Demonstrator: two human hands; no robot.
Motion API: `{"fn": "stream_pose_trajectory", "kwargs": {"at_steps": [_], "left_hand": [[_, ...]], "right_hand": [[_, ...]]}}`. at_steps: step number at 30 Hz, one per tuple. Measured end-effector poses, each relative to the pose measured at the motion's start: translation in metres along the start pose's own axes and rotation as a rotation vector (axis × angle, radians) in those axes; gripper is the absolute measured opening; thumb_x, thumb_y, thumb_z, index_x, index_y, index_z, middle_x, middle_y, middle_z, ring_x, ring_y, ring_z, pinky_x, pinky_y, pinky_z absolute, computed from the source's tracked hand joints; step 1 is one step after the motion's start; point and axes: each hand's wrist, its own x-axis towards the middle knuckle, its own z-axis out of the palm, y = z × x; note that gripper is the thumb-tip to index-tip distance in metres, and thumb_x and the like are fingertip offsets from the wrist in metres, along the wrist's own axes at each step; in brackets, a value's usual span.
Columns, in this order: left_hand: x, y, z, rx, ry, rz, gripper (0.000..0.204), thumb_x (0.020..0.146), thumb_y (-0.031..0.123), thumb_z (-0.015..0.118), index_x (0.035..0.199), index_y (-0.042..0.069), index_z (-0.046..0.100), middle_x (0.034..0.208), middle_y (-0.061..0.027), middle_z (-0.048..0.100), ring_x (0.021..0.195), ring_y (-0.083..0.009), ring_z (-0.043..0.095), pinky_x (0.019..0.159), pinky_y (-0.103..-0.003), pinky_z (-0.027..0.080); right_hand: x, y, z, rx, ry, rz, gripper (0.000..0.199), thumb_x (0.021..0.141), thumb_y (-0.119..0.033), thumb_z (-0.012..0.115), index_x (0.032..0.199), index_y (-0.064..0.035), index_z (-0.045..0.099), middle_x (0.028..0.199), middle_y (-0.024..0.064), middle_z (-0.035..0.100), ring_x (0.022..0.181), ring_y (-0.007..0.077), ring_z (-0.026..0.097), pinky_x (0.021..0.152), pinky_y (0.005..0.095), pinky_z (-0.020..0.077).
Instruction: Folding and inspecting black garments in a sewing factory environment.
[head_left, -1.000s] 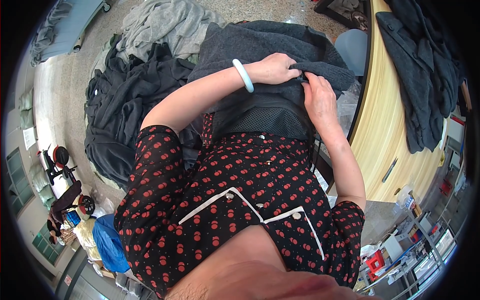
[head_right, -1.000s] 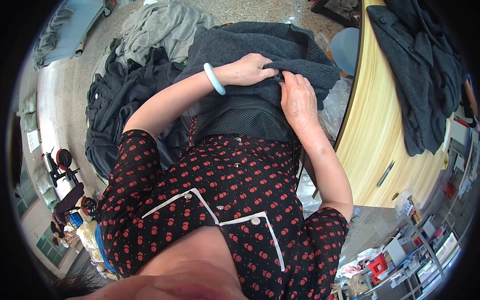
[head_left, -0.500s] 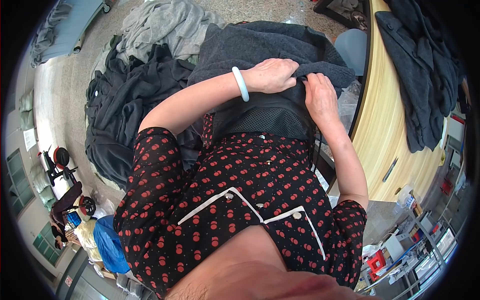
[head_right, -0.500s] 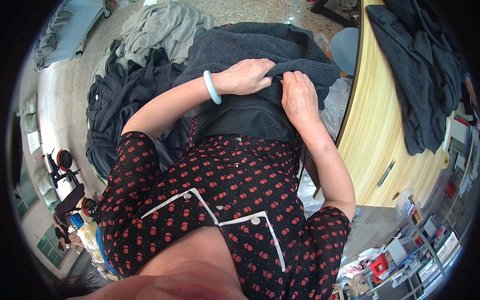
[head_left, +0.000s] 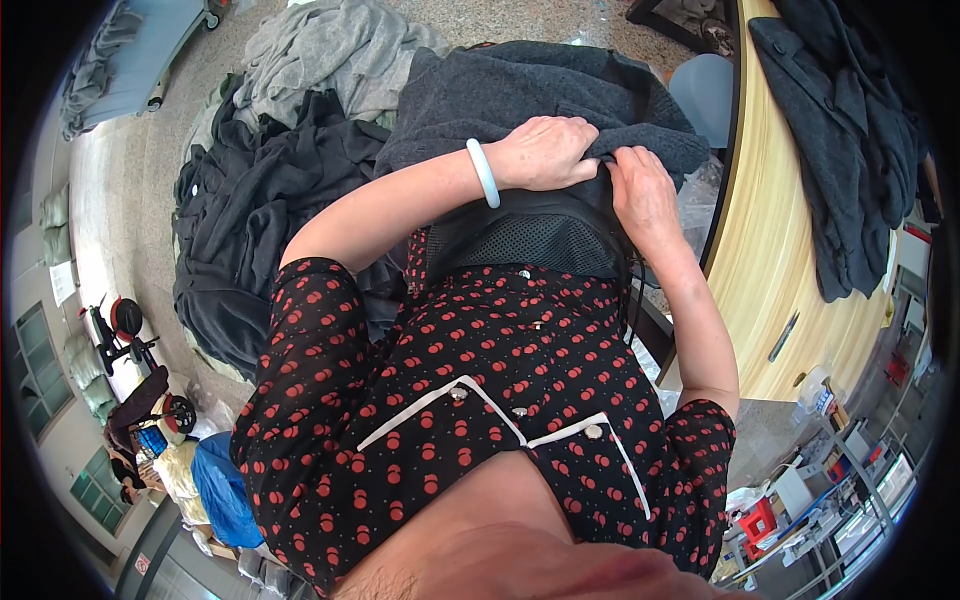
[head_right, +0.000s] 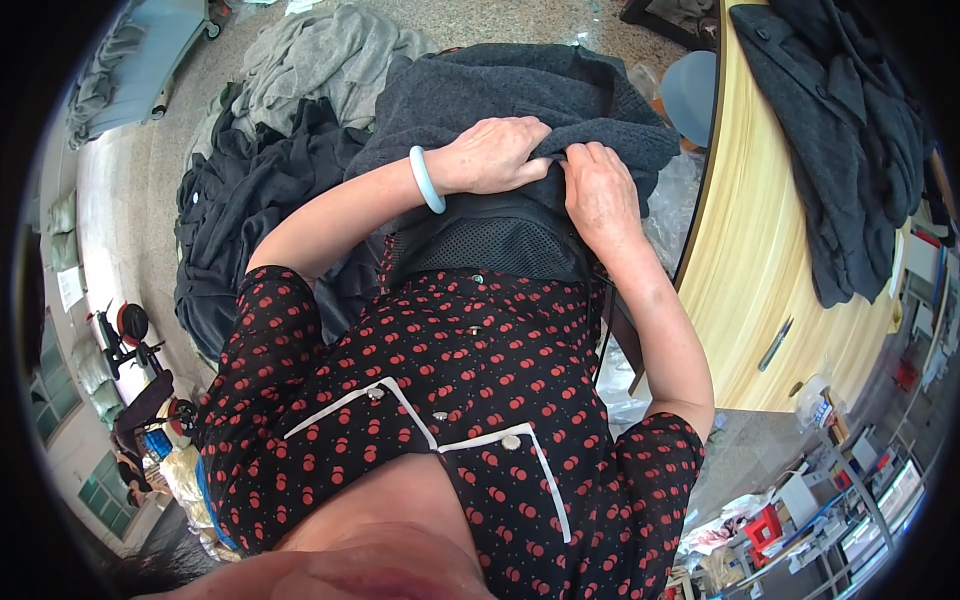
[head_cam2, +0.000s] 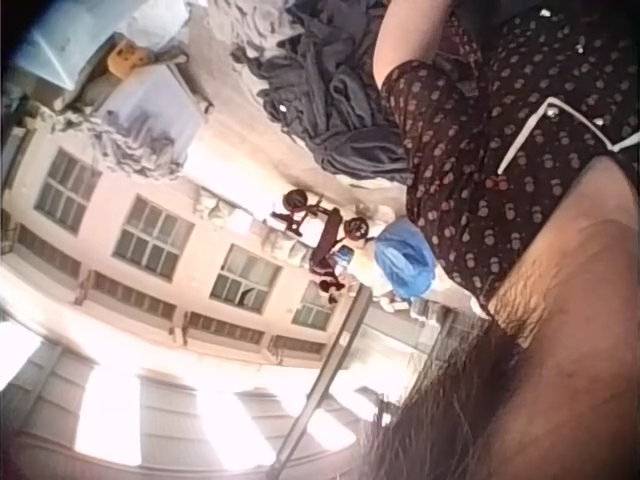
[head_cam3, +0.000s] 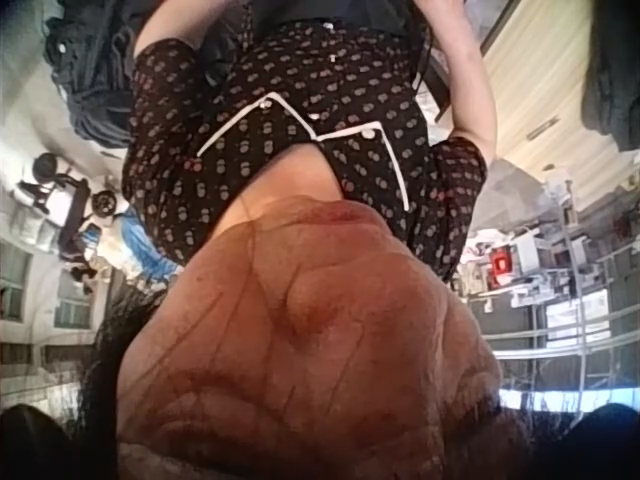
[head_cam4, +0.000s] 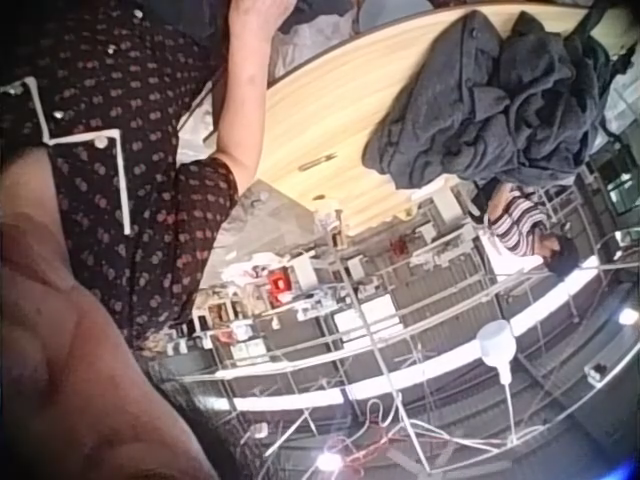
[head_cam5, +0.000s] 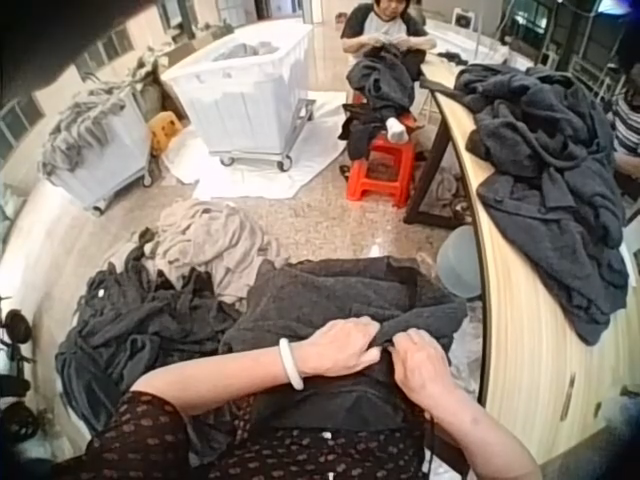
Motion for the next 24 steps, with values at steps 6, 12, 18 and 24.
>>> {"fn": "stream_pose_trajectory", "kwargs": {"at_steps": [6, 12, 18, 24], "left_hand": [[0.0, 0.005, 0.002, 0.019, 0.005, -0.033, 0.037, 0.078, 0.028, 0.052, 0.089, -0.008, 0.052, 0.088, -0.0219, 0.056, 0.085, -0.0364, 0.055, 0.075, -0.043, 0.045], [0.003, 0.008, 0.004, 0.03, -0.004, -0.07, 0.034, 0.079, 0.026, 0.049, 0.088, -0.007, 0.052, 0.088, -0.0226, 0.055, 0.085, -0.0366, 0.055, 0.075, -0.043, 0.045], [0.006, -0.016, 0.008, -0.423, -0.031, -0.162, 0.039, 0.078, 0.028, 0.046, 0.088, -0.009, 0.056, 0.087, -0.0278, 0.058, 0.086, -0.0405, 0.056, 0.078, -0.044, 0.043], [0.01, -0.011, -0.016, -0.569, -0.277, -0.348, 0.044, 0.08, 0.032, 0.055, 0.099, -0.008, 0.058, 0.081, -0.0177, 0.061, 0.076, -0.0219, 0.056, 0.074, -0.033, 0.044]], "right_hand": [[0.0, 0.002, 0.001, 0.039, -0.022, 0.019, 0.008, 0.078, -0.004, 0.054, 0.084, 0.0012, 0.053, 0.08, 0.0163, 0.053, 0.08, 0.0333, 0.053, 0.07, 0.0407, 0.0431], [0.001, 0.004, 0.0, 0.025, -0.061, 0.033, 0.01, 0.079, -0.006, 0.053, 0.085, 0.002, 0.054, 0.08, 0.0162, 0.054, 0.081, 0.0333, 0.054, 0.07, 0.0403, 0.0437], [-0.003, 0.005, -0.001, 0.166, -0.02, 0.036, 0.017, 0.078, -0.004, 0.055, 0.093, 0.0025, 0.059, 0.084, 0.0167, 0.058, 0.08, 0.0317, 0.057, 0.071, 0.0361, 0.0456], [-0.008, 0.004, -0.004, 0.243, 0.056, 0.019, 0.019, 0.076, 0.002, 0.055, 0.094, 0.001, 0.06, 0.083, 0.0143, 0.059, 0.077, 0.0288, 0.058, 0.07, 0.0331, 0.0461]]}}
